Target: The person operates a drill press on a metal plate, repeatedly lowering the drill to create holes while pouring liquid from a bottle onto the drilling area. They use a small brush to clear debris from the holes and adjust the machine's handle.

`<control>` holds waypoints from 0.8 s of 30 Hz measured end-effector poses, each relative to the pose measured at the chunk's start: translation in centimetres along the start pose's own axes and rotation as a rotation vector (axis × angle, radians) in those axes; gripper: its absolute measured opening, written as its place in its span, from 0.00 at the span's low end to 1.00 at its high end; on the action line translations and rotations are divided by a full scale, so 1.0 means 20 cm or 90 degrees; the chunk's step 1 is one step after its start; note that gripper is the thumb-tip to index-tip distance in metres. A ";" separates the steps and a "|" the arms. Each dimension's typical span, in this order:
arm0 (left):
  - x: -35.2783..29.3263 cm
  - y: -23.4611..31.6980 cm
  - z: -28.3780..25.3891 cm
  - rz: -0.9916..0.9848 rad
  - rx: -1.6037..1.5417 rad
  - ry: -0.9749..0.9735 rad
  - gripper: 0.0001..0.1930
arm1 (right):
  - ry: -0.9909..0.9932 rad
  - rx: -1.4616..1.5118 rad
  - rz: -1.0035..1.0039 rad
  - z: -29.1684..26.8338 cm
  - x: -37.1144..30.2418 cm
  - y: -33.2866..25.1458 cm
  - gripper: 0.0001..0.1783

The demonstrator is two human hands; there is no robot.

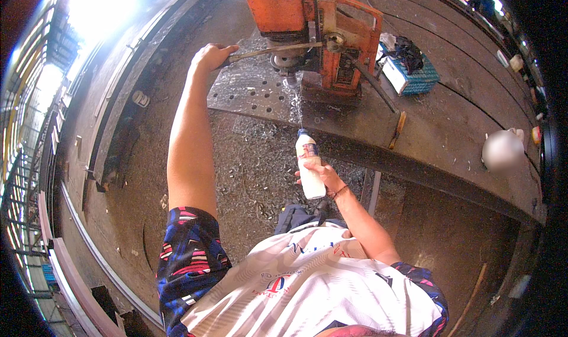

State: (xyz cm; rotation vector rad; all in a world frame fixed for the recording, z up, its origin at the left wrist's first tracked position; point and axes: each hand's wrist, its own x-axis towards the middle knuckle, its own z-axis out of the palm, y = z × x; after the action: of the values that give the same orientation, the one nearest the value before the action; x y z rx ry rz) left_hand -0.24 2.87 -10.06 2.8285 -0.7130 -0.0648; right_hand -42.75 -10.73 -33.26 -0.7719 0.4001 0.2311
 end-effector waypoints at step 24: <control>-0.06 0.01 0.00 0.010 -0.055 0.016 0.35 | -0.004 -0.011 -0.010 0.02 -0.01 0.00 0.27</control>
State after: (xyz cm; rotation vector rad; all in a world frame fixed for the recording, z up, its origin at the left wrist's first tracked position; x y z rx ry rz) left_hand -1.37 3.16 -9.99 2.7367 -0.7084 -0.0555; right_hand -42.73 -10.39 -32.94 -0.7914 0.3862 0.2221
